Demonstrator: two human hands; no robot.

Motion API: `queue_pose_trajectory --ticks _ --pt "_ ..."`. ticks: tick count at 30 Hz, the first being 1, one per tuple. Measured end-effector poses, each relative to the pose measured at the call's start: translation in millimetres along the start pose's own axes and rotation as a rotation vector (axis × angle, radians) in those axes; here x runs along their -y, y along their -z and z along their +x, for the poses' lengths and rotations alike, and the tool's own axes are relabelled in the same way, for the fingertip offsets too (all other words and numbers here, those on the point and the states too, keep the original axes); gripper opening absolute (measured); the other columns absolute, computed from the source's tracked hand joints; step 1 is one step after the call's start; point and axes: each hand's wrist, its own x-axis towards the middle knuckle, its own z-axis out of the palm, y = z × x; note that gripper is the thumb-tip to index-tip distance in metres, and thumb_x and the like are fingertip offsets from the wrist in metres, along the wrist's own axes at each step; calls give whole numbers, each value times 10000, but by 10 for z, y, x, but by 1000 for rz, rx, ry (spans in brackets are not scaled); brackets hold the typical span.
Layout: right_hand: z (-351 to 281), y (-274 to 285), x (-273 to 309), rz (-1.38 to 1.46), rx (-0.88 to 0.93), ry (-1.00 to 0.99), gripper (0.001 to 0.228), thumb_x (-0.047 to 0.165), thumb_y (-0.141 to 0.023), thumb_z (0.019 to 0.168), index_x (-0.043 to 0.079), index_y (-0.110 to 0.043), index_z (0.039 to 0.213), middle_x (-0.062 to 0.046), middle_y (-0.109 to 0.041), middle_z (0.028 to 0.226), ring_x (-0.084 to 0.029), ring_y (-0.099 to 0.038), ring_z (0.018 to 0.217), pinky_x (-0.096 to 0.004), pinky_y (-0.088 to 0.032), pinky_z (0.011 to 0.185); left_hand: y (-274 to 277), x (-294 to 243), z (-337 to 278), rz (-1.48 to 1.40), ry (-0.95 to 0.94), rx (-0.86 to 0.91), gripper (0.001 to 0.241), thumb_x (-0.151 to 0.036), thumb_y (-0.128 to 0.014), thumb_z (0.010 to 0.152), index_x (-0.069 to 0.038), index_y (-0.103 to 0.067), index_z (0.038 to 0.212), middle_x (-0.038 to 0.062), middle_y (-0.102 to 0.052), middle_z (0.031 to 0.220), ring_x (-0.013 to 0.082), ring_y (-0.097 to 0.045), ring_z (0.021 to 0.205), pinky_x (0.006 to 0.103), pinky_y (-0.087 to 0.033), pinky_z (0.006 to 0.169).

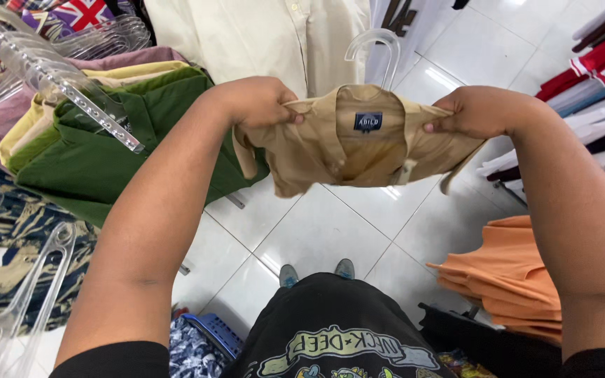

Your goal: The person folds a beige short-sleeved shirt by hand, aligning the collar and sleeves, then placing it on a hanger. They button the shirt and smooth the fabric before hanging it on a clothing rack among other shirts.

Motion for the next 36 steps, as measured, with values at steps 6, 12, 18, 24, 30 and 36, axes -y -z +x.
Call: queue_pose_trajectory --ticks 6,12,18,24,30,36 --pt "198 125 -140 57 -217 131 255 364 -675 934 115 -732 926 -68 -675 794 -220 -583 777 -345 -423 704 -162 -10 8 -203 -25 -418 233 -236 -569 916 -276 -796 948 -5 -638 774 178 -500 686 347 -360 615" --pt "303 136 47 24 -308 392 297 428 -694 901 179 -756 1050 -44 -710 822 -191 -612 815 -319 -435 743 -488 -17 -95 -256 -40 -662 375 -561 -657 916 -200 -642 814 -12 -604 730 176 -541 722 381 -350 583" --pt "656 18 324 -217 -260 522 407 495 -557 985 109 -625 874 -104 -676 746 -267 -631 759 -382 -450 677 -725 -223 -467 -276 109 -561 411 -474 -519 910 -333 -648 1275 -59 -724 1182 234 -629 1108 423 -482 796" --pt "1088 -331 765 -195 -386 801 317 553 -645 947 247 -695 1014 -130 -658 770 -418 -669 860 -515 -514 752 -1109 -116 -718 -251 205 -725 288 -374 -530 985 -161 -622 1156 113 -681 947 380 -663 959 512 -518 789" --pt "1343 -628 1328 -305 -315 972 362 523 -538 1007 191 -659 928 -145 -625 728 -413 -657 831 -506 -517 737 -1693 367 -1064 -475 372 -813 350 -436 -470 998 -151 -574 823 112 -625 804 384 -641 897 476 -498 737" --pt "1329 -941 2088 -353 -334 1152 415 484 -521 1015 133 -570 801 -146 -560 660 -392 -640 746 -469 -512 691 -1891 621 -1371 -461 462 -912 372 -387 -408 1042 -123 -573 839 170 -612 774 404 -646 840 487 -508 700"
